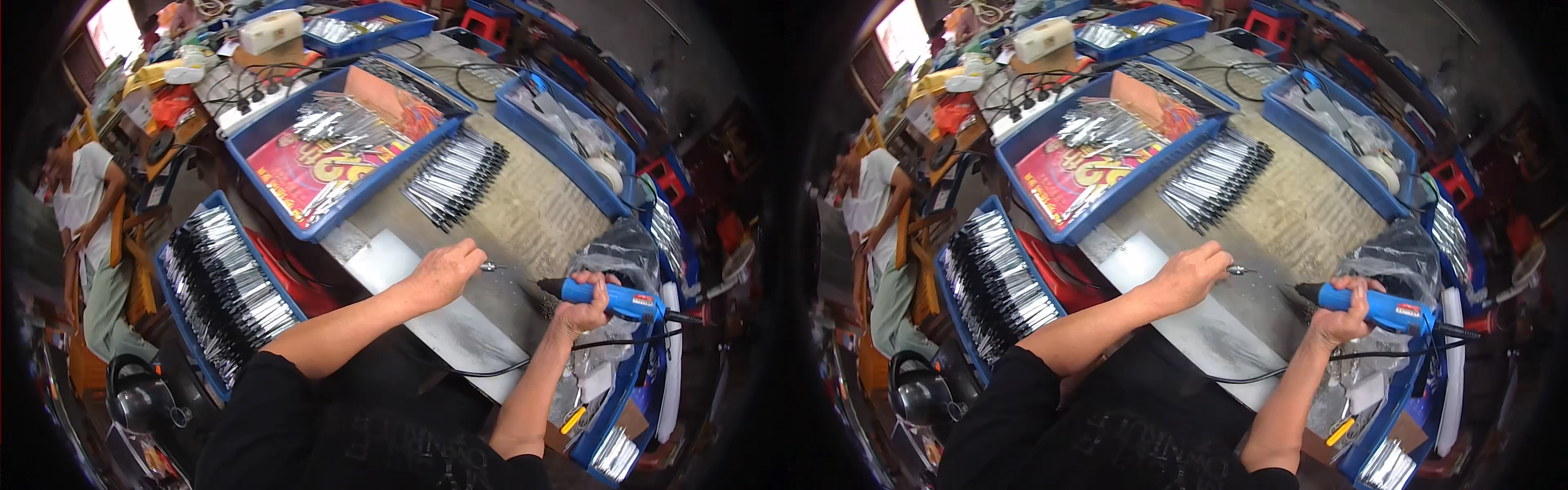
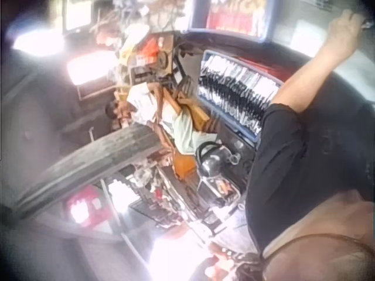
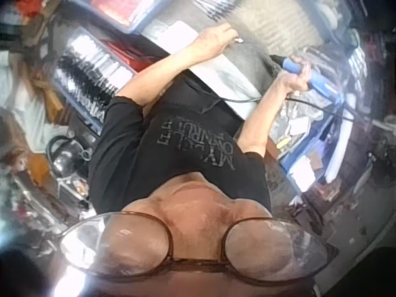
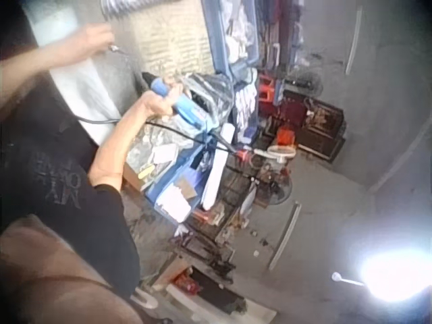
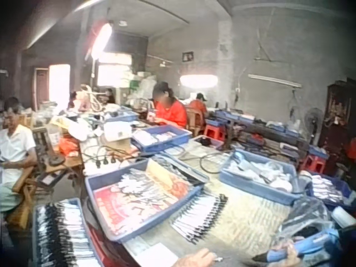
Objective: The person assembles metal components using an electric screwdriver, taking parts from the table and trays, fastening them together, and placing the assembled pieces into a tray.
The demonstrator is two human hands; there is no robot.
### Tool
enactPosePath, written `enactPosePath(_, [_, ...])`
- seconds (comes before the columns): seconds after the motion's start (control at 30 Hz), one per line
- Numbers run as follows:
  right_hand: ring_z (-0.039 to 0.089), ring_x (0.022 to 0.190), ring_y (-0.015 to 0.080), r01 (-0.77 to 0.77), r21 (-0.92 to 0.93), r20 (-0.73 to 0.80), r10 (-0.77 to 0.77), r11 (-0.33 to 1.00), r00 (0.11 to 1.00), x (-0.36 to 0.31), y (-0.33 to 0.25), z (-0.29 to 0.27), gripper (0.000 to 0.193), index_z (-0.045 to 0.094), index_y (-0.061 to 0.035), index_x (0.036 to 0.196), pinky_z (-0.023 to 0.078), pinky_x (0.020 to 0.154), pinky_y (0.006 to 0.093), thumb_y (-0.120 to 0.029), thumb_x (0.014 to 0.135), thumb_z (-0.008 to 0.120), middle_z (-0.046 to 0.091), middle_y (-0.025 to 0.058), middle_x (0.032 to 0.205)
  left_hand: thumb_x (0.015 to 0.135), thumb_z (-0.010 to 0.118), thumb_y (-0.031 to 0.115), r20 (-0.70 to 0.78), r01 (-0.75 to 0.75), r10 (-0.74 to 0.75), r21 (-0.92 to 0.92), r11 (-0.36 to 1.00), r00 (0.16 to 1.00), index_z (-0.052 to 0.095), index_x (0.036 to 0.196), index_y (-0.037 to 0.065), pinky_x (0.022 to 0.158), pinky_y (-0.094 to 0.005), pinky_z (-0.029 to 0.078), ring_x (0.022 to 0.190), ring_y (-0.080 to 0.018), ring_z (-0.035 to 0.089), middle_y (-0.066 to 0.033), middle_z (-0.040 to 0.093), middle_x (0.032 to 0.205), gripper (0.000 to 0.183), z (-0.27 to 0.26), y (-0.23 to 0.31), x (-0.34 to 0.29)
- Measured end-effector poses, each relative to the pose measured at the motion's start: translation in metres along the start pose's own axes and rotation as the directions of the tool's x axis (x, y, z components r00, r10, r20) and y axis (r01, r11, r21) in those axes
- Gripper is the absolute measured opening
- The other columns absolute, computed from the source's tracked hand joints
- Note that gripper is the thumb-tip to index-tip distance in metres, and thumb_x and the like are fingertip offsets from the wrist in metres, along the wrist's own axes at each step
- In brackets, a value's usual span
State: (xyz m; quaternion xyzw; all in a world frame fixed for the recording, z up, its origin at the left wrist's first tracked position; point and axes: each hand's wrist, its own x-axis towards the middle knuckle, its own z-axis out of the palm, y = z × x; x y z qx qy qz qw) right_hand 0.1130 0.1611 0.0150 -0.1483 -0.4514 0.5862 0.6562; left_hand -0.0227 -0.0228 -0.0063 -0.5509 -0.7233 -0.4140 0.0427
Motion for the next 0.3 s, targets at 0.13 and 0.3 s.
enactPosePath(0.13, [0.048,0.057,0.0183,-0.113,0.088,-0.062,0.119,0.990,0.991,0.000,0.000,0.001,0.031,0.039,-0.0009,0.099,0.044,0.055,0.0325,-0.009,0.072,0.052,0.046,0.0066,0.065,0.077,0.055,0.004,0.024,0.146,-0.144,-0.161,0.976,0.989,0.051,0.096,0.003,0.066,-0.0407,0.043,0.078,-0.0340,0.054,-0.0142,0.052,0.085,0.020,-0.040,0.002,-0.028])
enactPosePath(0.3, [0.051,0.060,0.0207,-0.163,0.114,-0.053,0.170,0.980,0.984,0.008,0.012,-0.011,0.036,0.039,-0.0027,0.103,0.045,0.056,0.0339,-0.014,0.073,0.056,0.050,0.0084,0.070,0.079,0.055,0.005,0.112,0.306,-0.291,-0.156,0.939,0.950,0.051,0.106,0.004,0.072,-0.0364,0.043,0.085,-0.0327,0.054,-0.0157,0.053,0.089,0.028,-0.082,-0.002,-0.065])
